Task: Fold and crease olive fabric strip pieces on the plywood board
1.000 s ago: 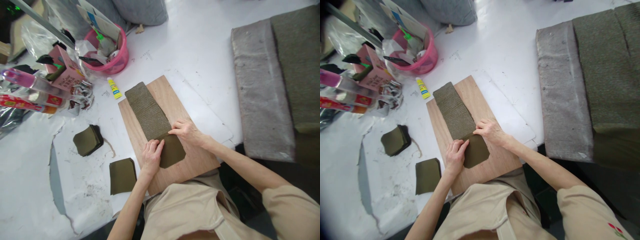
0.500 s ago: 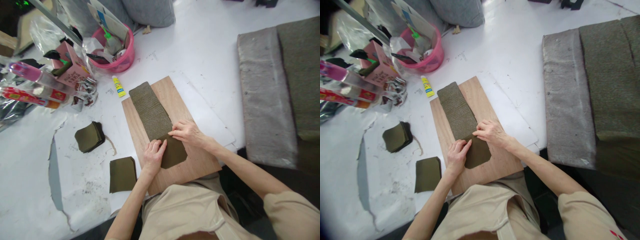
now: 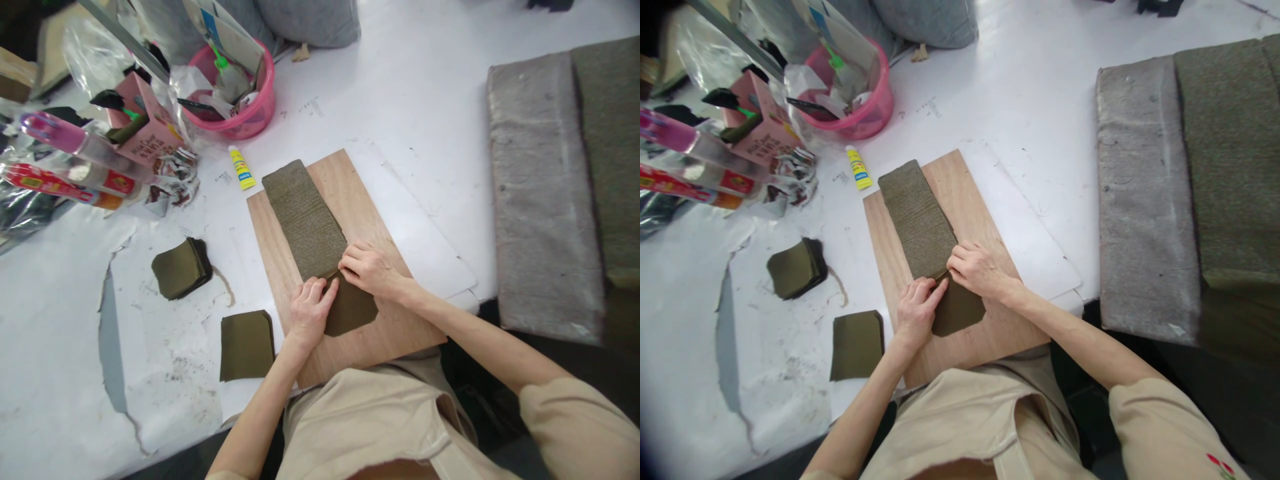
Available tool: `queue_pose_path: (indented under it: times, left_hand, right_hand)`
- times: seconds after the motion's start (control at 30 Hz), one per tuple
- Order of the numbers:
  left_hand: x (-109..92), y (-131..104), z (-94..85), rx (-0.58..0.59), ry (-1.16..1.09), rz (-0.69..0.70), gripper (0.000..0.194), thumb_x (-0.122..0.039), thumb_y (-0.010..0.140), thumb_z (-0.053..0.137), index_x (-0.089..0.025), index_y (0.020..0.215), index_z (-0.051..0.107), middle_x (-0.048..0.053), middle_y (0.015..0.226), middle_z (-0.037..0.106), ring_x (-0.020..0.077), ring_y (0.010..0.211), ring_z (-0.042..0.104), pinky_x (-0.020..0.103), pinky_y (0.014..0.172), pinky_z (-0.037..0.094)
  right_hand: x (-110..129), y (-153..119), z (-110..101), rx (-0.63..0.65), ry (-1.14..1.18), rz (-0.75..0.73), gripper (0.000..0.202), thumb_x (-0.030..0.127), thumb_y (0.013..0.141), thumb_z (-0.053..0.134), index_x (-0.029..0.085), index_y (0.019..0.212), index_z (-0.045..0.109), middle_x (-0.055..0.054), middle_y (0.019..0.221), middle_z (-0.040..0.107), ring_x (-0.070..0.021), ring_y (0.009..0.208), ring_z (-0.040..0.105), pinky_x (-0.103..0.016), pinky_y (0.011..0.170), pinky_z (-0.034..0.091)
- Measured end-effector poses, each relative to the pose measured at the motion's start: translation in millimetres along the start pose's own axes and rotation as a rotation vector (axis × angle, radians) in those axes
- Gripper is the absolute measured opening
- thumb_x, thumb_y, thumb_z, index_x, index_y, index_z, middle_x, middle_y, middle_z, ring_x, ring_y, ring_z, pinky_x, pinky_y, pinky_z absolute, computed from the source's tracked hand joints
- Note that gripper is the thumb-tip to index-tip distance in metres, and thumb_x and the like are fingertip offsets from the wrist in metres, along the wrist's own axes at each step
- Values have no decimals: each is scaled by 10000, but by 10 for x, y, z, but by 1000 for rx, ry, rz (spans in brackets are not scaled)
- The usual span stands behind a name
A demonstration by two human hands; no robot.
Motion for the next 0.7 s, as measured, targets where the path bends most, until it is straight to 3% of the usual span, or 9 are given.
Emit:
queue_pose_path:
  times: [0.1, 0.37, 0.7]
  left_hand:
    - [0, -2, -1, -2, -6, -7, 352, -119, 959, 462, -210, 1277, 583, 108, 1071, 634, 243, 1094, 560, 374, 863, 461]
    - [7, 12, 2, -27, -26, -19, 333, -99, 949, 469, -202, 1227, 621, 106, 1054, 646, 241, 1070, 576, 366, 855, 463]
    - [44, -36, -8, -71, -136, -66, 266, -111, 950, 450, -173, 1139, 627, 103, 1082, 660, 240, 1085, 587, 386, 914, 489]
  right_hand:
    - [-11, 2, 7, -1, 88, 72, 124, 154, 902, 536, 162, 830, 636, -65, 864, 608, -202, 899, 502, -338, 832, 416]
    - [-161, -54, -155, 1, 288, 42, 136, 249, 915, 599, 175, 998, 677, -65, 967, 661, -200, 962, 551, -344, 860, 468]
    - [53, -4, 54, 43, -11, -158, 168, 176, 946, 534, 206, 971, 697, -57, 912, 652, -185, 901, 521, -317, 780, 397]
Point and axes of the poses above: each hand's wrist, its own y-axis towards the middle knuckle, its own z-axis out of the palm, x = y × z, the point moved 5 cm from there along y, towards the middle knuckle
